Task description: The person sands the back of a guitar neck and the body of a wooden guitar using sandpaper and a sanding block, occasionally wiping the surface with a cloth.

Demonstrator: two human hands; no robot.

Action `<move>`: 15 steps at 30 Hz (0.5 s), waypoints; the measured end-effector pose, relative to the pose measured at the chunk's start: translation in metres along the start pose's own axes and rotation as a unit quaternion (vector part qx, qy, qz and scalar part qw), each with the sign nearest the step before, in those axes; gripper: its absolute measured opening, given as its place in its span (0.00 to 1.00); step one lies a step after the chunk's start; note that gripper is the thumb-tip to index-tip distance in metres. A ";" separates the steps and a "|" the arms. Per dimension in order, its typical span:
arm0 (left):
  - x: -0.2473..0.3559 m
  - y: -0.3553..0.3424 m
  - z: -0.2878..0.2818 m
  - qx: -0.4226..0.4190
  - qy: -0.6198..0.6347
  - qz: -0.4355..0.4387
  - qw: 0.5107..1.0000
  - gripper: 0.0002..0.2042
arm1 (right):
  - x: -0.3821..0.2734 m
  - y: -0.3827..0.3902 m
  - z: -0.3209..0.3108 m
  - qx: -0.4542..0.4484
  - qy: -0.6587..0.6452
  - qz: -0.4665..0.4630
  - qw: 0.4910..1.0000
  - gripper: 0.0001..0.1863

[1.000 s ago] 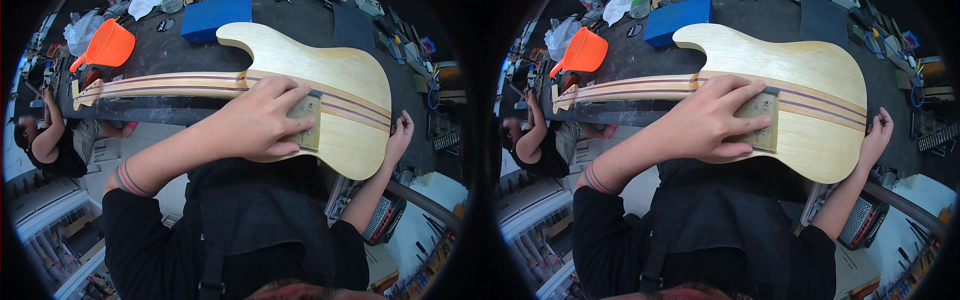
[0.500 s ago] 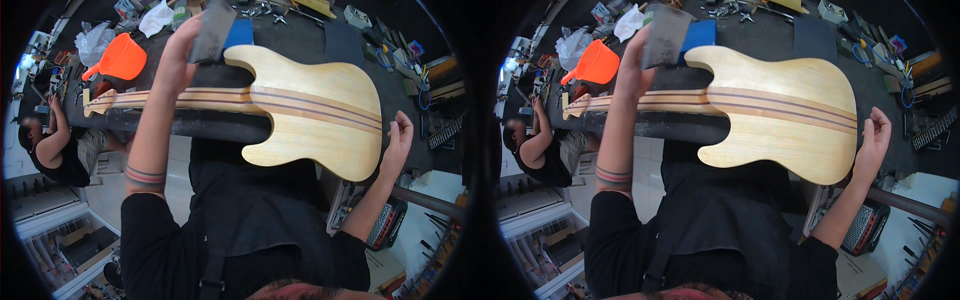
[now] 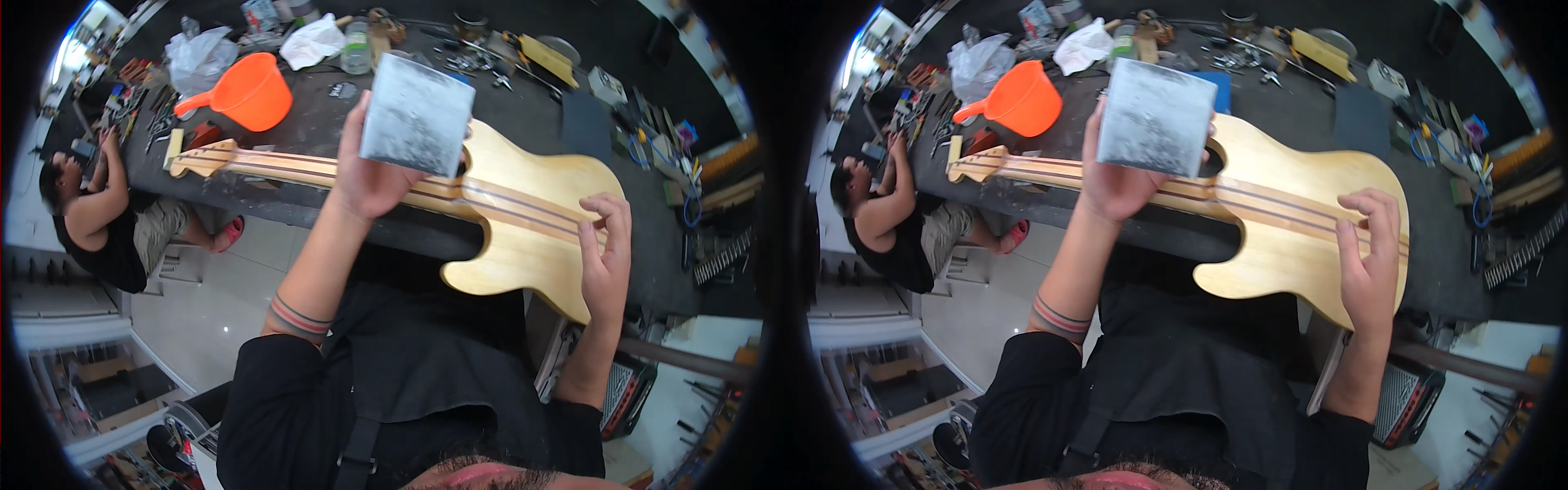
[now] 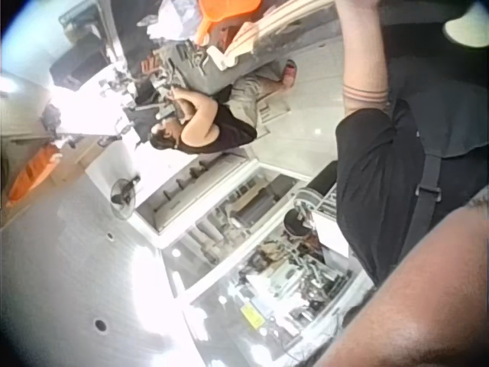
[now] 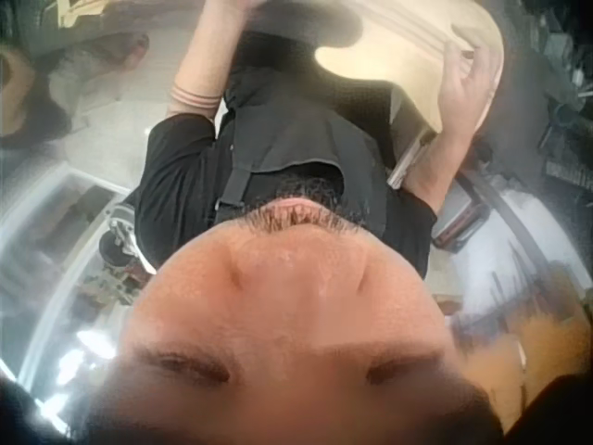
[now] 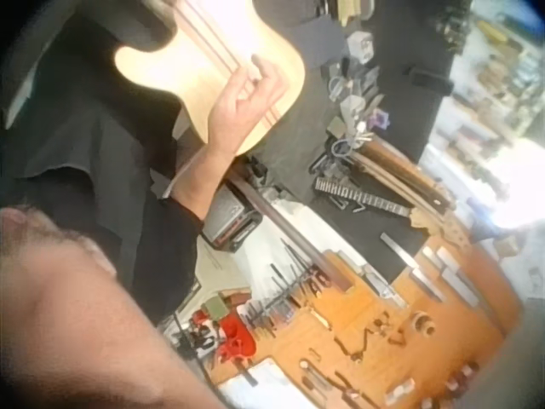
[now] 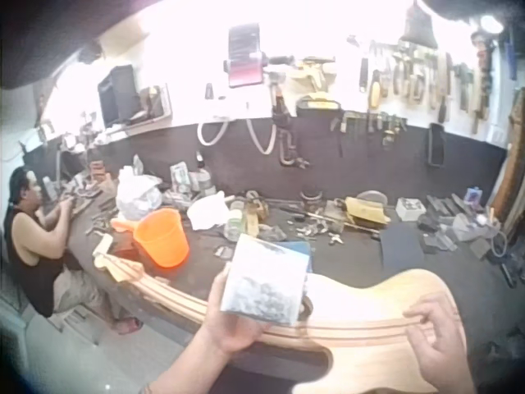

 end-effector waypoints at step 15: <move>0.136 0.164 -0.027 0.031 0.027 0.247 0.968 0.50 | -0.109 -0.226 0.171 -0.274 0.246 -0.202 0.908 0.42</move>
Point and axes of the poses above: each hand's wrist, its own y-axis away from the middle knuckle, its own z-axis out of the palm, x = y × z, the point moved 5 cm from there along -y, towards the middle knuckle, and after that the axes turned 13 degrees about y, right-handed, at the moved point
